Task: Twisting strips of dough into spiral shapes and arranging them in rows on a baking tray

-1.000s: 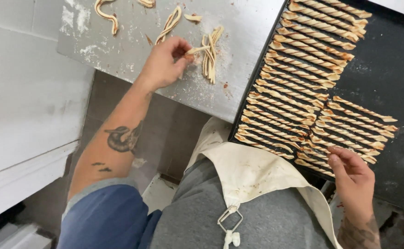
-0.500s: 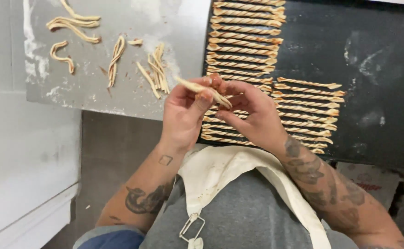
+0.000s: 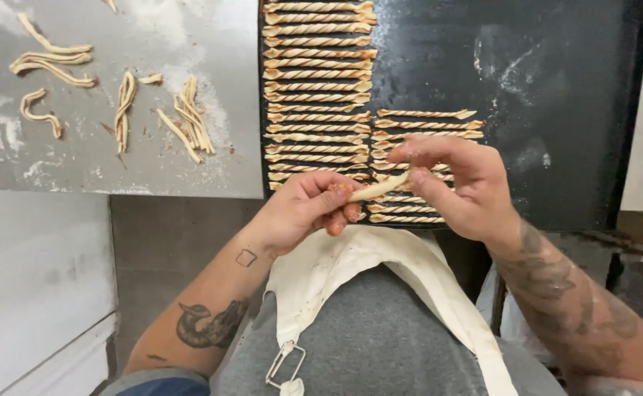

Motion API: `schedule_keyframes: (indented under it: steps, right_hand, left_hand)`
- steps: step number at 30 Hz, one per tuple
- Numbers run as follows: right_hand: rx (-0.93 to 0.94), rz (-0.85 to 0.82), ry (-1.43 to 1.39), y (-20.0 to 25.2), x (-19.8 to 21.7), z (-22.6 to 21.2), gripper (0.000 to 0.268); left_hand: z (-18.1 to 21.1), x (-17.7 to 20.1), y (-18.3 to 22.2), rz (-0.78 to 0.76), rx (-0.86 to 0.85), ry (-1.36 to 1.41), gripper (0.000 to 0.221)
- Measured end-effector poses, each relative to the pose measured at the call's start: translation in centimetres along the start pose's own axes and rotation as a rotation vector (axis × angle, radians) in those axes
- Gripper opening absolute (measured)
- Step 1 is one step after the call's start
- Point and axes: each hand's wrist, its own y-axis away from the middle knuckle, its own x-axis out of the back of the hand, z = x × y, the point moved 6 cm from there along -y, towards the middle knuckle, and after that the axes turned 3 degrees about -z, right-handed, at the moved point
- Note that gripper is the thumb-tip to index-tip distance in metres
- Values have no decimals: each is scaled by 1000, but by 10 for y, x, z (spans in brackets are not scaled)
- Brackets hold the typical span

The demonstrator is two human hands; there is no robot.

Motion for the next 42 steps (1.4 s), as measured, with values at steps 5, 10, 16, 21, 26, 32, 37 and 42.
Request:
schedule_keyframes:
  steps: [5,10,16,21,26,32,37,42]
  right_hand:
    - [-141,190,-605,44,5,39,23]
    - [71,93,-131,48,28,22,90]
    - [391,190,628,51,52,1,52]
    - [-58,122,76,63,77,32,20]
    - [-107,125,165,75,89,52,20]
    - [-287,257,-144,94,84,85,25]
    - [-313,312,128,94,98,92,31]
    - [-367,107,-10,99,107,114,15]
  left_hand:
    - [-25,-40,-13,-136,81,129,21]
    - [-37,-62,-14,-238,161,272,32]
    - [-34,-71,-33,-186,131,220,29]
    - [-21,-45,-52,193,-135,-120,30]
    - [-30,-51,-61,207,-126,-94,31]
    - [-63,-49,-67,200,60,95,28]
    - [-78,-54,-70,206,125,165,24]
    - [-80,-41,-86,298,121,55,24]
